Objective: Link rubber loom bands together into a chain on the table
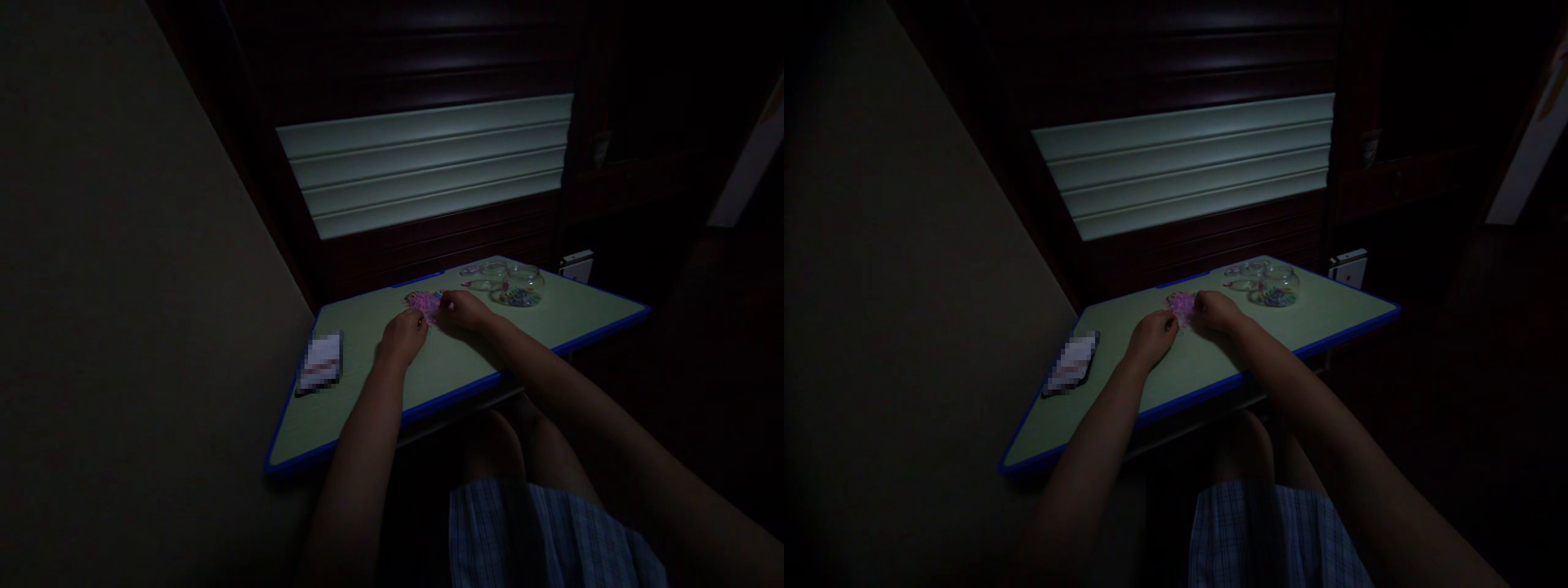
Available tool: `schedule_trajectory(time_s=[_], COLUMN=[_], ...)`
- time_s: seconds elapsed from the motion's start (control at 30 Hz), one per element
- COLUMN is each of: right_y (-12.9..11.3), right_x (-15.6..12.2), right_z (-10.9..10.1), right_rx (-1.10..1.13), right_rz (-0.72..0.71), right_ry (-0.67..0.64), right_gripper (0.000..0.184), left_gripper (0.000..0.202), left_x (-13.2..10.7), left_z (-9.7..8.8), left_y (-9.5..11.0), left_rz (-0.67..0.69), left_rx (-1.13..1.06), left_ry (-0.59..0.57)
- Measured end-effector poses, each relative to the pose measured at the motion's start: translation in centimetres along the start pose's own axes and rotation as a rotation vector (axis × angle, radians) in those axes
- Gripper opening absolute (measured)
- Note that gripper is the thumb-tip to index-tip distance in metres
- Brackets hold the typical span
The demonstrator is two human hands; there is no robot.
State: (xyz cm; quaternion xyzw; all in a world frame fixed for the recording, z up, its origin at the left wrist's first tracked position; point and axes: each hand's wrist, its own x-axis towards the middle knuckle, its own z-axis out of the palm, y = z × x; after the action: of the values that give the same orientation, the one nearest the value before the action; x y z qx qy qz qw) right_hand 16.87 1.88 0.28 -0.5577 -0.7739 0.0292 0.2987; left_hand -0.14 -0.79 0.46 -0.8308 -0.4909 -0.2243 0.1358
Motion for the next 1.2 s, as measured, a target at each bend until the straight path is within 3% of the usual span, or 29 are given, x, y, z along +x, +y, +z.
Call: schedule_trajectory(time_s=[0.33, 0.67, 1.2], right_y=[1.0, 1.3, -0.7], right_x=[0.7, 1.3, 0.6], right_z=[1.0, 1.7, 0.4], right_rx=[0.061, 0.294, 0.443], right_rz=[-0.038, -0.093, -0.162], right_ry=[0.074, 0.125, -0.014], right_gripper=[0.019, 0.016, 0.018], left_gripper=[0.024, 0.022, 0.029], left_x=[0.0, 0.0, 0.0], left_z=[-0.1, 0.1, -0.4], left_y=[0.1, 0.0, 0.2], left_rz=[-0.014, 0.010, -0.026], left_rx=[-0.008, -0.017, -0.056], left_ry=[-0.019, 0.015, -0.022])
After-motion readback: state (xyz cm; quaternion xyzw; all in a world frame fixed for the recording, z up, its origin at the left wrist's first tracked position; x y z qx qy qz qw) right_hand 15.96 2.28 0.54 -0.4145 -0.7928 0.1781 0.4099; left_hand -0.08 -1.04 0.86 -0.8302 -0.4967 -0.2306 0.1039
